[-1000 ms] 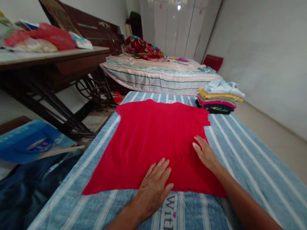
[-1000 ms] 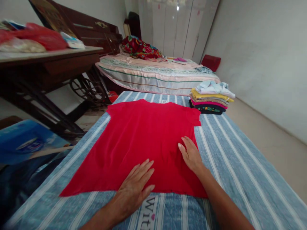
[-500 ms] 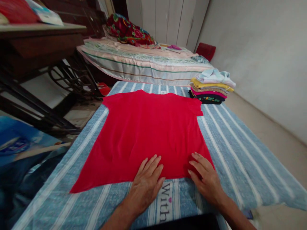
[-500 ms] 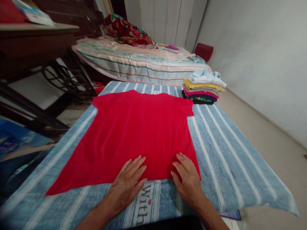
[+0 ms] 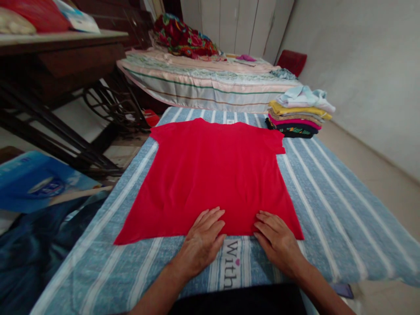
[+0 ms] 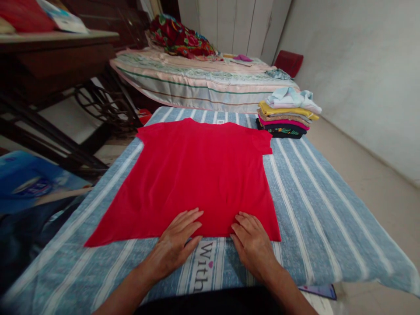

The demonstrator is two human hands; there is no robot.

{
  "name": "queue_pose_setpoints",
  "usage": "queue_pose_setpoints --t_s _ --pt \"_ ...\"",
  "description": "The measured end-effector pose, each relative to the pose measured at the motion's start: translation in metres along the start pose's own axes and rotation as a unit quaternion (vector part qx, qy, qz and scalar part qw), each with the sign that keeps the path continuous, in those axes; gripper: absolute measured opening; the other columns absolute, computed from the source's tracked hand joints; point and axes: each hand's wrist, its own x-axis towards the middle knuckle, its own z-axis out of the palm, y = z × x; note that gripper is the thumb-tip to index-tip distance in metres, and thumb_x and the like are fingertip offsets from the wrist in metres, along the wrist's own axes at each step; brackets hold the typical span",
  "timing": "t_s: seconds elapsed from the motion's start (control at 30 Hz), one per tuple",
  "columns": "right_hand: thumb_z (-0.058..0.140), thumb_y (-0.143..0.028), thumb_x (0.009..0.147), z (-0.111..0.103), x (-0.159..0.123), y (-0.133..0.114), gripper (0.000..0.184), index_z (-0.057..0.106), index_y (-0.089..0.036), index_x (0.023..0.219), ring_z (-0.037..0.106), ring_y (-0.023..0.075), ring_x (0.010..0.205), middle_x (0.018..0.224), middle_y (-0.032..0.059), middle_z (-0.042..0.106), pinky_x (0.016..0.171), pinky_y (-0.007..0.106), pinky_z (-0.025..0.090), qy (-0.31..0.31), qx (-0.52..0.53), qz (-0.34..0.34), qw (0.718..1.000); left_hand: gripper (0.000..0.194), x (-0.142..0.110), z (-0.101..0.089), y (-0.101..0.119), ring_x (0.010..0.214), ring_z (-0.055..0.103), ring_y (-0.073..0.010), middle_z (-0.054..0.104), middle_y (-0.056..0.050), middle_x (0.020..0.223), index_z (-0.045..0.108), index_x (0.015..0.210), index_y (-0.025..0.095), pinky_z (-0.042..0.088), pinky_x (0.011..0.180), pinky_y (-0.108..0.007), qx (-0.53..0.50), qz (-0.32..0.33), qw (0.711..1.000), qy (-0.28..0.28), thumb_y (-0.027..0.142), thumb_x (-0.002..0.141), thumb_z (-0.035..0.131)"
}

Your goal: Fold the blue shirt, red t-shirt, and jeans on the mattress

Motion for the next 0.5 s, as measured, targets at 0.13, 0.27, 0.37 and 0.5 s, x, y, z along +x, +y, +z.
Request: queue_pose_setpoints --t_s 0.13,0.27,0.37,0.5 --pt "0.050 -0.017 0.087 0.0012 0.0023 -0.0027 0.018 0.067 -0.019 0.094 0.056 0.0242 0.106 0.107 0.0097 0.063 0.089 0.044 0.050 -0.003 -0.023 0.003 1.000 0.024 -0.0006 -0.0021 -0.0018 0.123 0.047 -0.0220 0.056 -0.010 0.128 0.060 0.102 0.016 0.039 0.104 -0.043 -0.008 -0.005 1.000 -0.014 0.015 0.080 0.051" --pt "0.048 -0.016 0.088 0.0028 0.0017 -0.0044 0.020 0.067 -0.020 0.089 0.056 0.0234 0.105 0.105 0.0093 0.063 0.088 0.044 0.051 0.003 -0.023 0.007 1.000 0.024 -0.0007 -0.0026 -0.0021 0.124 0.046 -0.0217 0.056 -0.010 0.128 0.060 0.102 0.017 0.038 0.105 -0.044 -0.026 -0.003 1.000 -0.014 0.014 0.079 0.052" --pt "0.047 -0.015 0.088 0.0030 0.0003 -0.0043 0.020 0.067 -0.019 0.089 0.056 0.0233 0.105 0.104 0.0092 0.063 0.088 0.043 0.050 0.009 -0.017 0.003 1.000 0.024 -0.0009 -0.0031 -0.0024 0.123 0.047 -0.0218 0.056 -0.010 0.128 0.060 0.102 0.017 0.038 0.104 -0.044 -0.033 -0.005 0.999 -0.013 0.014 0.079 0.052" --pt "0.046 -0.012 0.087 0.0019 -0.0024 -0.0025 0.021 0.065 -0.018 0.088 0.055 0.0234 0.106 0.105 0.0093 0.063 0.090 0.043 0.049 -0.001 -0.014 -0.015 1.000 0.024 -0.0031 -0.0032 -0.0049 0.124 0.046 -0.0213 0.056 -0.009 0.128 0.060 0.103 0.018 0.038 0.105 -0.043 -0.032 -0.006 0.999 -0.019 0.014 0.080 0.052"
